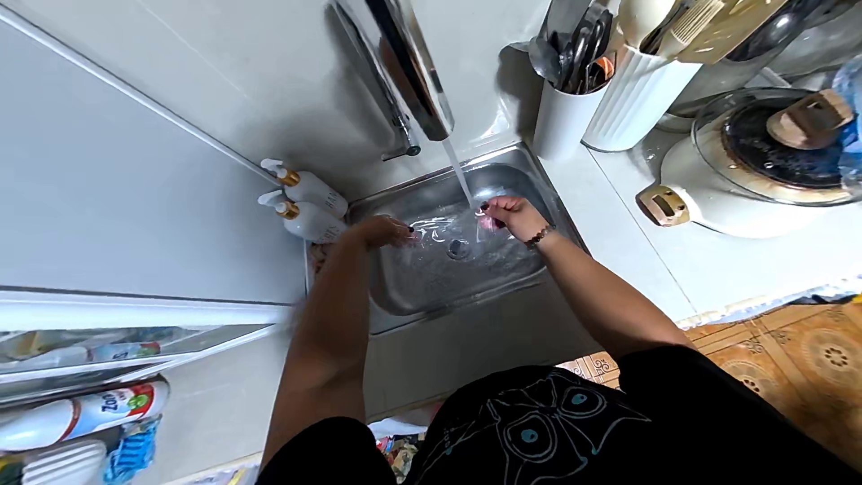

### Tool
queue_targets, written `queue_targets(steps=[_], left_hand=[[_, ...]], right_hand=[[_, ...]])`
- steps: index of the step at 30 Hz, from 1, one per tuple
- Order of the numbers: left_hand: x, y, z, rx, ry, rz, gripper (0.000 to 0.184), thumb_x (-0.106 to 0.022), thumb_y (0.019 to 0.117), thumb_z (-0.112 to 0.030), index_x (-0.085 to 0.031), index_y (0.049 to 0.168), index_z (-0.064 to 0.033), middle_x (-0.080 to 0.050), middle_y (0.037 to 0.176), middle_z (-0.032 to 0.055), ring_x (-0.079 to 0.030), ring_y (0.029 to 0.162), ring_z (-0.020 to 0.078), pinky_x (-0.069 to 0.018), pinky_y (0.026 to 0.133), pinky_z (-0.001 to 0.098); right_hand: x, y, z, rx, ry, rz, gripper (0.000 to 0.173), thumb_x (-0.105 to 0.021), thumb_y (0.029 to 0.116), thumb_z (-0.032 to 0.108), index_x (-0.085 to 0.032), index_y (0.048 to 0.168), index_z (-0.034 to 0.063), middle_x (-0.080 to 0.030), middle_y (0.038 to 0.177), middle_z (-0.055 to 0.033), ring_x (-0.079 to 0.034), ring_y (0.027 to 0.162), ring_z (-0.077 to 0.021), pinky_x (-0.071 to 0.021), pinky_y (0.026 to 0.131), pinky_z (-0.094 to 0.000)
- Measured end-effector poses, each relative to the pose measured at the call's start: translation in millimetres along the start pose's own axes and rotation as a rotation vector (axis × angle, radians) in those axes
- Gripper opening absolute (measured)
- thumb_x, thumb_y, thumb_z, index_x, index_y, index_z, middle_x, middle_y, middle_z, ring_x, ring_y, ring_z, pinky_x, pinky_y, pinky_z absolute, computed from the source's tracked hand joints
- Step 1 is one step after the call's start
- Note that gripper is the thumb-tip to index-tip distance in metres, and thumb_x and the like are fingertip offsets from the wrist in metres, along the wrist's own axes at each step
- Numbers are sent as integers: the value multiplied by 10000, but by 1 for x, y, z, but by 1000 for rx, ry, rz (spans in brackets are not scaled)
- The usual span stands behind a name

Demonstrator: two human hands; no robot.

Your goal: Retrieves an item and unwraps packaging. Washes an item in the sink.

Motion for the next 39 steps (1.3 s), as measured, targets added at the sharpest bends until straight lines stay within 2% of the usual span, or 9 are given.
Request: queue_targets(steps=[6,11,15,19,22,27,30,35,39], left_hand=[[-9,11,35,-90,-335,-314,452,-619,1013,-110,-469,1402,65,-636,1219,266,-674,1040,298,-549,946,435],[-9,8,16,-232,-462,-384,281,-579,1031,-145,-618,1229,50,-656,1140,187,-647,984,213,-545,908,399],[-22,2,-66,-410,-432,-188,286,-542,1042,-105,-613,1291,18,-697,1154,141,-703,968,154,-583,884,325],[-37,19,-137,-411,-89,-182,293,-668,972,-101,-655,1240,18,-719,1055,149,-708,859,181,-594,840,374],[-49,27,-178,-490,300,-206,247,-674,977,-203,-729,1097,6,-714,1043,190,-688,961,308,-536,910,532],[-47,18,-207,-626,582,-260,234,-661,965,-208,-729,1041,3,-711,1044,209,-667,1054,377,-495,951,594],[-35,10,-200,-663,619,-321,237,-597,1001,-225,-702,1026,-13,-704,986,193,-679,992,364,-510,888,593],[-20,16,-167,-597,531,-273,400,-629,1005,-388,-689,952,4,-676,952,197,-651,965,354,-497,890,582],[-8,16,-145,-526,164,-218,177,-628,994,-110,-700,1096,15,-707,941,125,-674,818,162,-561,829,383]], right_hand=[[5,26,19,-97,45,-164,285,-421,1098,200,-618,1044,1,-611,721,-26,-624,619,-120,-580,659,-335],[55,6,-20,-326,-52,-434,416,-375,1111,279,-637,1213,-27,-663,962,-160,-678,743,-222,-604,746,-429],[82,-4,-73,-438,-531,-355,402,-488,1078,255,-569,1384,7,-656,1271,-279,-665,1149,-434,-511,998,-623],[63,-7,-38,11,-577,-380,790,-764,840,238,-440,1535,50,-362,1616,-229,-358,1493,-392,-336,1199,-571],[29,-1,0,227,-324,-183,690,-785,840,201,-531,1458,27,-553,1481,-165,-522,1382,-228,-422,1172,-403],[27,5,-2,146,-84,-159,249,-796,895,179,-700,1067,26,-716,899,-31,-655,806,-57,-557,796,-277],[26,3,-7,170,-14,-114,138,-717,949,106,-716,1051,13,-703,844,10,-613,742,-2,-528,741,-222],[16,6,-8,149,26,-16,260,-492,1063,119,-712,1091,-17,-760,1068,-75,-695,1031,-98,-539,999,-329],[24,4,-22,39,47,-110,407,-341,1078,140,-702,1062,-47,-708,1094,-101,-636,1055,-107,-504,991,-322]])
Point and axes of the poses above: each hand's wrist, its own y-axis towards the middle knuckle, its own x-axis out of the back of the hand, z = x × y, the point moved 7 cm from there along y, towards the middle knuckle
